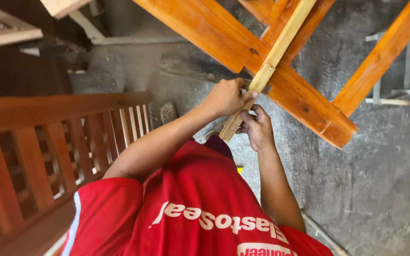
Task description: The person applies reddish-brown wood glue to the ends of thin wooden slats and joins them to a larger wooden frame. They use a hammer to tap the slats into place and a chisel to scrape excess glue from the joints.
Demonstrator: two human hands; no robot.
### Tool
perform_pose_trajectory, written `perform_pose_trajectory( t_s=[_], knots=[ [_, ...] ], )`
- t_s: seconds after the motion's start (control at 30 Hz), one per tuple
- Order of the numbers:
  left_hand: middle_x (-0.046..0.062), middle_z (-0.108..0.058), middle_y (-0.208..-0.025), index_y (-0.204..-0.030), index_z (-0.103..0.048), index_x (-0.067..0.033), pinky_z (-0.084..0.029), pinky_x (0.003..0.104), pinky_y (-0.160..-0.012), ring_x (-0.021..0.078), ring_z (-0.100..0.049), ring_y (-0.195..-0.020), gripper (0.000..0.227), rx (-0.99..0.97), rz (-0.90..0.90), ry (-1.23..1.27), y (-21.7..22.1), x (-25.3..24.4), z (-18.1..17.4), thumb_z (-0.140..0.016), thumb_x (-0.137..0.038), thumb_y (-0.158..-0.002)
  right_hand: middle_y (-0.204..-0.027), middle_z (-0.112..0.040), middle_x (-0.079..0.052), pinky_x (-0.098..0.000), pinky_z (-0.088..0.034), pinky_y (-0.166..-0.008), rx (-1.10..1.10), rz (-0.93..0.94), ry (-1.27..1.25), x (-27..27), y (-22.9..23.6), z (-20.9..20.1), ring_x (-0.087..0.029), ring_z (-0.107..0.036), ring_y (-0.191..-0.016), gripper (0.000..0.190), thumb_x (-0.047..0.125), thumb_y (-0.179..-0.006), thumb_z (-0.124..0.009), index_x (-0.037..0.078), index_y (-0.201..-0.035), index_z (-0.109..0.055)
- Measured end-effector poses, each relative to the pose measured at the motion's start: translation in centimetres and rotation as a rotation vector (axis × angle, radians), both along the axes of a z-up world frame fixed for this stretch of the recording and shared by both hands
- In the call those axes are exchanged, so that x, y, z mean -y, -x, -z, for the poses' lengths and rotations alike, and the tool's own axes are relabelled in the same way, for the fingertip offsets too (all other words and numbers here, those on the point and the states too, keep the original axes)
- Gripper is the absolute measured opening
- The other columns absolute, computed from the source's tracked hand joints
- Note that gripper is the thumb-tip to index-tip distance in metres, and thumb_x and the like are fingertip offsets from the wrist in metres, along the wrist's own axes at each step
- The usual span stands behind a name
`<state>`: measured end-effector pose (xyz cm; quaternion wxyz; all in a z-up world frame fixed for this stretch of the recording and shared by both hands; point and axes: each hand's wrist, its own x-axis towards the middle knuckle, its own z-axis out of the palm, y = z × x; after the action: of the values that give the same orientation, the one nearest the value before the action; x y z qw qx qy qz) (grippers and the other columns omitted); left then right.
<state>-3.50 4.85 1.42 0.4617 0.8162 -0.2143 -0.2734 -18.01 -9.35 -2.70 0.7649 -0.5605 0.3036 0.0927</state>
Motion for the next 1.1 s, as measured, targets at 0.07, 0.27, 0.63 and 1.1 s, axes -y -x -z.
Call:
perform_pose_trajectory(
  t_s=[0.07, 0.27, 0.63, 1.1],
  knots=[
    [0.025, -0.074, -0.09, -0.103, -0.075, -0.0049, -0.057, 0.051, -0.078, 0.0431, -0.072, -0.086, 0.047, -0.091, 0.059, -0.013, -0.4, 1.0, 0.5, -0.069, -0.049, -0.087, -0.099, -0.07, -0.016, -0.0374, -0.06, -0.06, -0.025, 0.018, 0.011, -0.3, -0.2, -1.5, -0.023, -0.071, -0.076, 0.026, 0.014, -0.103, -0.067, 0.001, -0.123, -0.056],
    [0.026, -0.073, -0.09, -0.093, -0.078, -0.0047, -0.055, 0.052, -0.081, 0.0432, -0.072, -0.087, 0.045, -0.151, 0.068, 0.021, -0.3, 2.0, 3.7, -0.07, -0.048, -0.084, -0.092, -0.075, -0.011, -0.0327, -0.057, -0.072, 0.262, -0.156, 1.203, -1.0, -6.8, -12.3, -0.018, -0.071, -0.078, 0.013, 0.01, -0.099, -0.075, -0.001, -0.106, -0.07],
    [0.027, -0.073, -0.107, -0.106, -0.075, -0.006, -0.055, 0.049, -0.09, 0.0435, -0.07, -0.101, 0.043, -0.194, 0.067, 0.258, 0.8, 3.7, 5.4, -0.069, -0.044, -0.085, -0.074, -0.071, -0.015, -0.0452, -0.055, -0.063, 0.577, -0.381, 1.225, -18.1, -33.0, -8.3, -0.034, -0.072, -0.069, 0.029, 0.017, -0.085, -0.084, 0.003, -0.092, -0.061],
    [0.03, -0.071, -0.118, -0.113, -0.073, -0.0048, -0.053, 0.048, -0.098, 0.0434, -0.068, -0.112, 0.048, -0.27, 0.091, 0.29, 0.6, 3.2, 4.9, -0.073, -0.044, -0.084, -0.107, -0.059, -0.022, -0.052, -0.058, -0.072, 0.597, -0.7, 1.579, -16.6, -32.0, -8.9, -0.039, -0.072, -0.08, 0.041, -0.006, -0.095, -0.061, 0.004, -0.136, -0.061]
  ],
)
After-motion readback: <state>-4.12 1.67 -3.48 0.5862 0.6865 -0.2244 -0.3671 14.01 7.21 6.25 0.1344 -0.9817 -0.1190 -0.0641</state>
